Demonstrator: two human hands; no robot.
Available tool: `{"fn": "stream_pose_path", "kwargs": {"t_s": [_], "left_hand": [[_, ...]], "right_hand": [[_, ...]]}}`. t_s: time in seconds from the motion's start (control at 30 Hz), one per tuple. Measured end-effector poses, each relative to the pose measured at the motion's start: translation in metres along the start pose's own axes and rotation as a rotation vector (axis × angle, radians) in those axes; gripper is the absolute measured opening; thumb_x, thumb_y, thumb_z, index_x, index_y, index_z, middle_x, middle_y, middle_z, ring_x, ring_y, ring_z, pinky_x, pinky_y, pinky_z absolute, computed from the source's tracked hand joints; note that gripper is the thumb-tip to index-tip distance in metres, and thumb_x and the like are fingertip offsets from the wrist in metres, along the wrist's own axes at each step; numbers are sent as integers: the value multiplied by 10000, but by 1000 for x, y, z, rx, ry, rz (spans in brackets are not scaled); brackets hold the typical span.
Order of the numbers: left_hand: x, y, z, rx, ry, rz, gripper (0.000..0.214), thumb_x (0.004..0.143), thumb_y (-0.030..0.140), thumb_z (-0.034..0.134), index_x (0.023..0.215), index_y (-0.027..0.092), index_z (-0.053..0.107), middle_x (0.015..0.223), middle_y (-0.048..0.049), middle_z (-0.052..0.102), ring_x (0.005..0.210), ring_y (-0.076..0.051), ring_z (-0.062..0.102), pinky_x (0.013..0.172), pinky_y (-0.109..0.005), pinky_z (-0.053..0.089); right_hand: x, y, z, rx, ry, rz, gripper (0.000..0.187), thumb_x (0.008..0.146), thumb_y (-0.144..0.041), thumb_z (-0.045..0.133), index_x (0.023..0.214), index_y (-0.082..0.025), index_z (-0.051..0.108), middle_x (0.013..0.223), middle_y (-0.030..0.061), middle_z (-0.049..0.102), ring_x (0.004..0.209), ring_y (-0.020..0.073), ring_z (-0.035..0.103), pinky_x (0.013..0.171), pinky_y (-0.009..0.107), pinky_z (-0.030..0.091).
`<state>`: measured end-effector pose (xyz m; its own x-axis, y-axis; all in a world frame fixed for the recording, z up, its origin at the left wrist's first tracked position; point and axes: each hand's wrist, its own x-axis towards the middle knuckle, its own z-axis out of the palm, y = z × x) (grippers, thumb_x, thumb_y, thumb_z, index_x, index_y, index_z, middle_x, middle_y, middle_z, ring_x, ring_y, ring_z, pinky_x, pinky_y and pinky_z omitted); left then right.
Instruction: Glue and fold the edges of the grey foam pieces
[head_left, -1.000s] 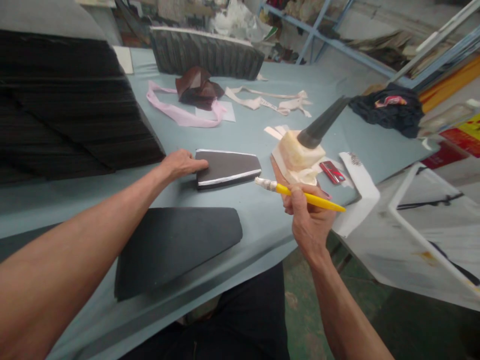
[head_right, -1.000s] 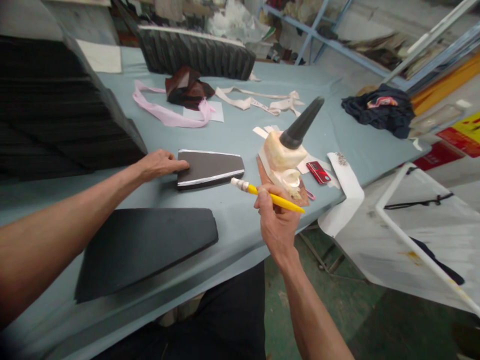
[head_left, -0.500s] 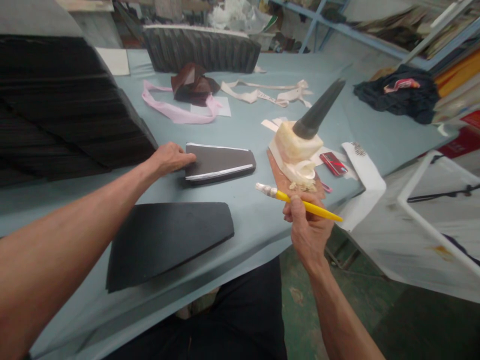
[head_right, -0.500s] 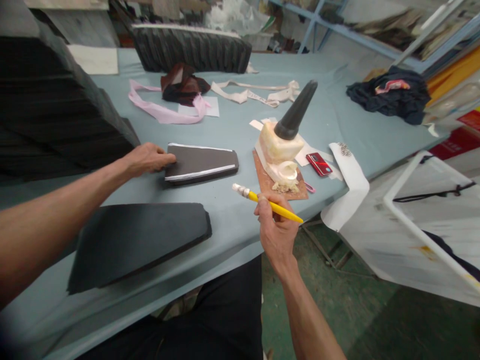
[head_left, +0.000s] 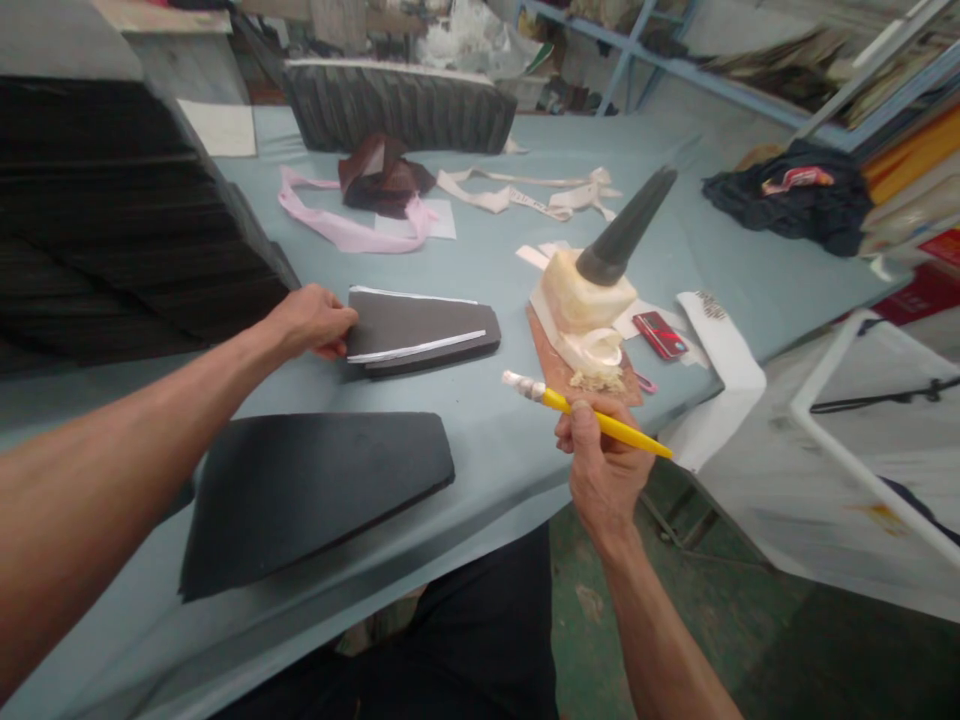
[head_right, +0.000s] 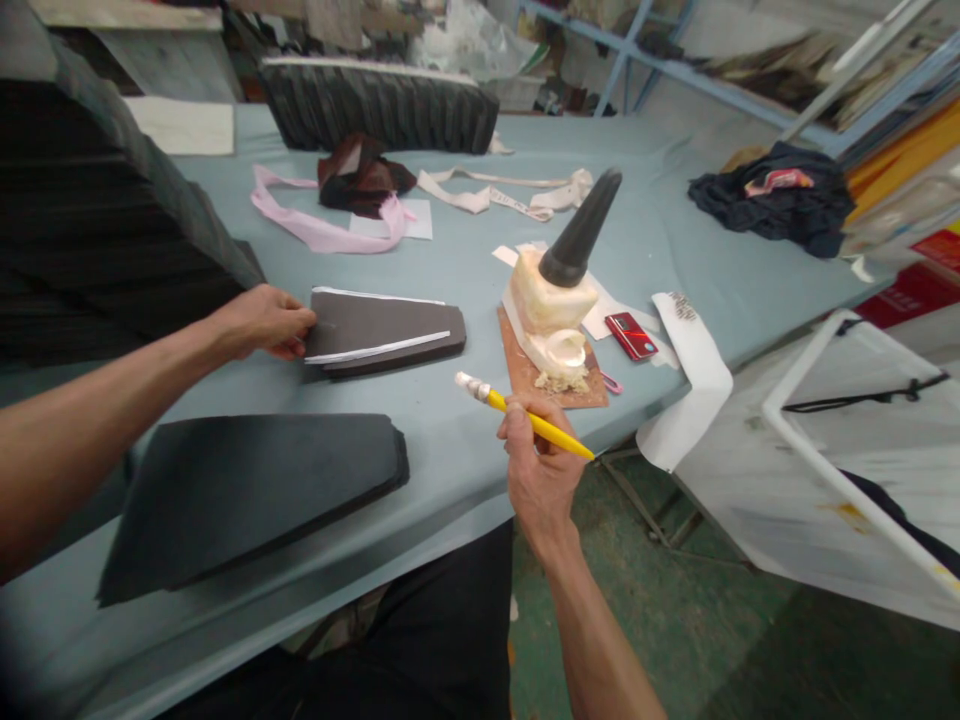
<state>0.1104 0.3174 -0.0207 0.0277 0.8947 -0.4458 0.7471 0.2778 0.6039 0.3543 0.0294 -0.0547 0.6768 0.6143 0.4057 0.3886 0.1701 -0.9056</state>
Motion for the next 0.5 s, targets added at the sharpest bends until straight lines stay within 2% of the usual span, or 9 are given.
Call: {"fn": "stream_pose_path", "kwargs": {"t_s": [0.2,0.37,0.5], "left_hand": [[-18,2,-2,-95,-50,-19,428,1042,439,737,1374,175,675,1374,-127,700,1183,-277,718,1008,-504,651],[-24,0,-2,-120,-73,-3,416,1048,450,727,1352,170,681,1339,-122,710,1149,-265,724,984,-486,656],[-22,-5,-3,-139,-63,16,314,1030,405,763,1207,151,713,1164,-77,736,974,-206,725,848,-385,659]], "right_hand": [[5,3,8,19,8,-6,307,1021,-495,709,951,-197,723,687,-38,658,575,103,577,574,239,496],[7,3,11,3,-11,-15,318,1027,-504,704,957,-195,723,706,-35,669,578,101,580,573,239,499],[5,4,12,-9,-20,6,320,1022,-512,708,961,-198,717,705,-37,666,568,101,573,561,240,485]]}}
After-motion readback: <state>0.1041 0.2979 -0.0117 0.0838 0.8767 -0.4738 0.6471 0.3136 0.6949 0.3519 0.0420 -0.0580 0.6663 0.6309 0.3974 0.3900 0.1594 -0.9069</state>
